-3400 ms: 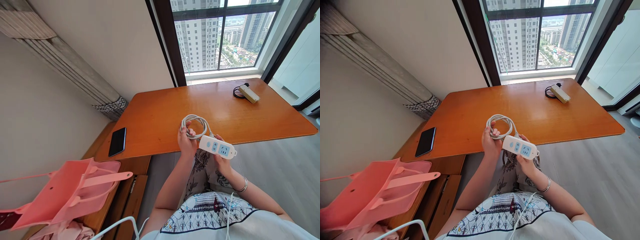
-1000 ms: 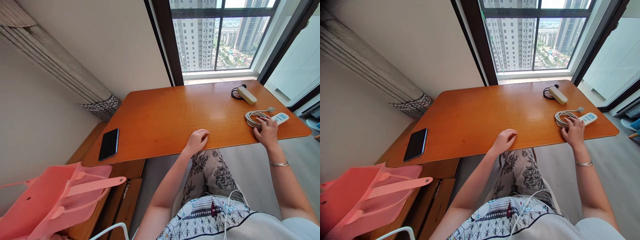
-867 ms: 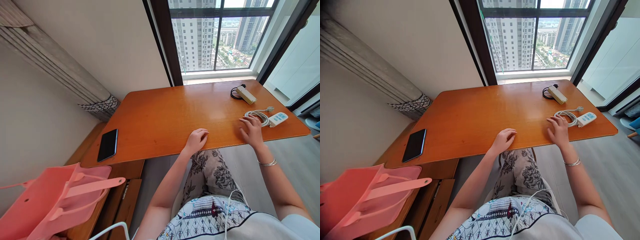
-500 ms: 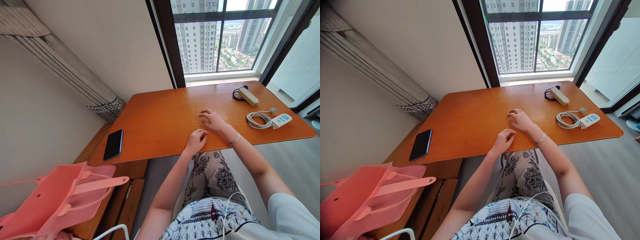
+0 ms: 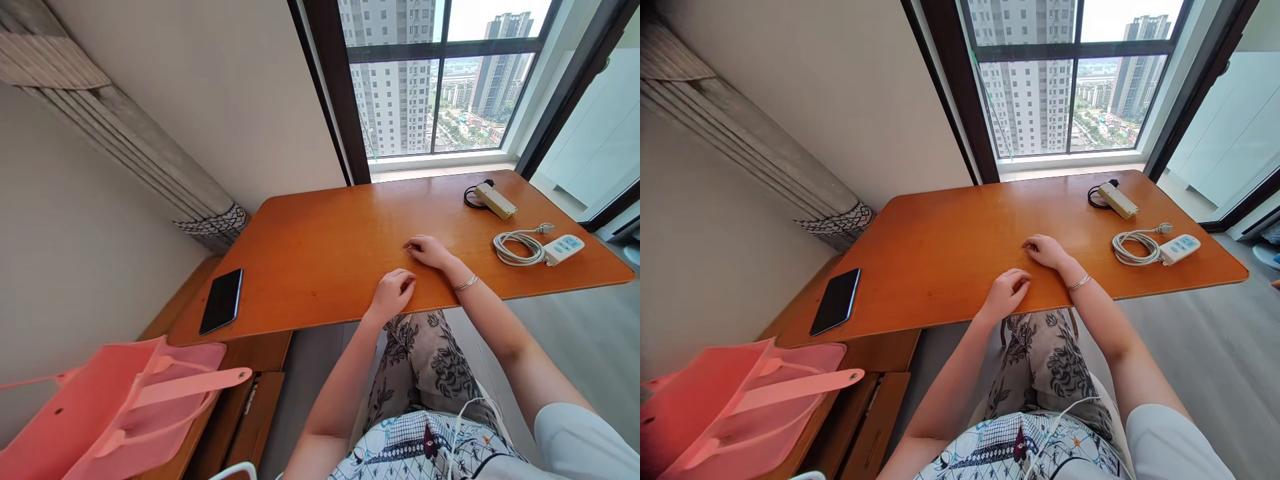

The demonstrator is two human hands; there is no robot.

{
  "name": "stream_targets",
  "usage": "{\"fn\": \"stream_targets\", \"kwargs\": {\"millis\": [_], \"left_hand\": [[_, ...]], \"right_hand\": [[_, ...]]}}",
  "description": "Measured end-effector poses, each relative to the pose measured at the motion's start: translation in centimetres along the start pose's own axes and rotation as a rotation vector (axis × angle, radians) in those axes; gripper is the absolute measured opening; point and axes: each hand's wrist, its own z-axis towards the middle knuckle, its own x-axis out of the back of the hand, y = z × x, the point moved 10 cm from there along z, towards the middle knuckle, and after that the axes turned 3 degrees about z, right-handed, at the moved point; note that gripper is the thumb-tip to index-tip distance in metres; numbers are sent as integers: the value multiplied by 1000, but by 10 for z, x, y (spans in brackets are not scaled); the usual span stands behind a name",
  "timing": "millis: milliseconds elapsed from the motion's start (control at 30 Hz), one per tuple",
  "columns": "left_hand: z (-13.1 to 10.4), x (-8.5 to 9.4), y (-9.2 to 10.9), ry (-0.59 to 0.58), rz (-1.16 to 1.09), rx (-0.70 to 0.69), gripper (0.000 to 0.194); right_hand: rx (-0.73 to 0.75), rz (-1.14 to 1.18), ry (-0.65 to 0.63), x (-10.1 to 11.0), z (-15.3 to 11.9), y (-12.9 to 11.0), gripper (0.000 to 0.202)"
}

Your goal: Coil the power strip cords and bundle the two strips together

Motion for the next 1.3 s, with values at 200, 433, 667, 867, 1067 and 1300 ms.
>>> {"fn": "stream_targets", "kwargs": {"millis": [200,433,667,867,1067,1300], "left_hand": [[0,-2,1,-25,33,5,14],[-1,-1,3,-13,70,-16,14],[-1,-2,3,-15,72,-20,13],[-2,-2,5,-24,77,-15,13],[-2,-1,6,-15,93,-31,13],[-3,-1,7,-19,94,-41,13]], "right_hand": [[17,-64,-76,-12,-1,-8,19],[-19,-105,-84,-10,-2,-4,17],[-20,-104,-83,-10,-2,-4,17],[-24,-98,-93,-10,-2,-4,17],[-28,-103,-101,-11,-3,-5,16],[-41,-113,-110,-11,-3,-5,17]]}}
